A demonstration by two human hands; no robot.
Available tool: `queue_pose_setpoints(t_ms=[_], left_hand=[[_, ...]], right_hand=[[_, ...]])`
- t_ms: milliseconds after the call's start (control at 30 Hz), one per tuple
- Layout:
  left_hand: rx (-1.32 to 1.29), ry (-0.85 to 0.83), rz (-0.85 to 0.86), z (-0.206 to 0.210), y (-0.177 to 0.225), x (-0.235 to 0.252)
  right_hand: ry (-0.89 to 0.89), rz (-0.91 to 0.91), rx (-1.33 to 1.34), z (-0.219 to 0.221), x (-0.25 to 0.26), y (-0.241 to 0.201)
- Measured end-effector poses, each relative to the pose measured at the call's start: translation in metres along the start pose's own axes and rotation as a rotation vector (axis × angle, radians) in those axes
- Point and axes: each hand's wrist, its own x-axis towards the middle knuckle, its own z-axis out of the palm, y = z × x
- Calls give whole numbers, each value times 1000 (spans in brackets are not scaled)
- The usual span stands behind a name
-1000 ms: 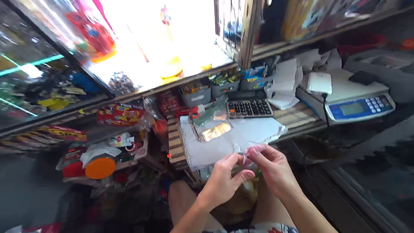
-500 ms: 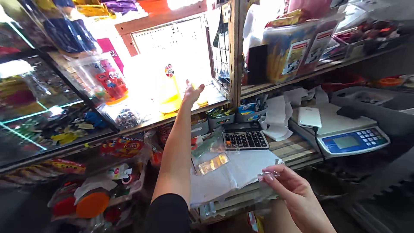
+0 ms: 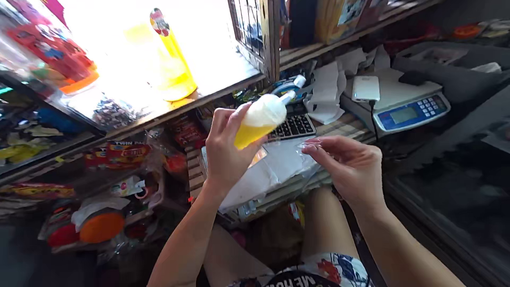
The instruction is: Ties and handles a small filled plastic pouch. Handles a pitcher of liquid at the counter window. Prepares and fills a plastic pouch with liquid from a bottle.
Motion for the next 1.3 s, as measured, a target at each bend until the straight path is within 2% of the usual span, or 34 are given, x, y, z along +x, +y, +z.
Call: queue_pose_setpoints(t_ms=[200,633,767,900,967,1067,1233,1300], left_hand=[[212,-43,131,-23,3,-45],[345,-133,179,-24,9,-66],[351,-176,204,-23,7,-65],[393,-245,274,-23,2,-56],[431,-295,341,-25,2,-43],[512,-388,468,-31,4,-12],[677,-591,705,-46,27,62],[690,-621,793,-47,33,87]], right_hand=[[16,-81,-216,0,-8,-7],[-5,-300,-561,2,-20,-7],[-72,-385,-752,1,-22,-11],[-214,-386,-853,1,-17,-14],[-273,-337,-828,4,-12,-12],[-339,-135,-650,6,3,-7],[-325,82,-293,14,33,-2],[-295,144,-147,18,43,-4]])
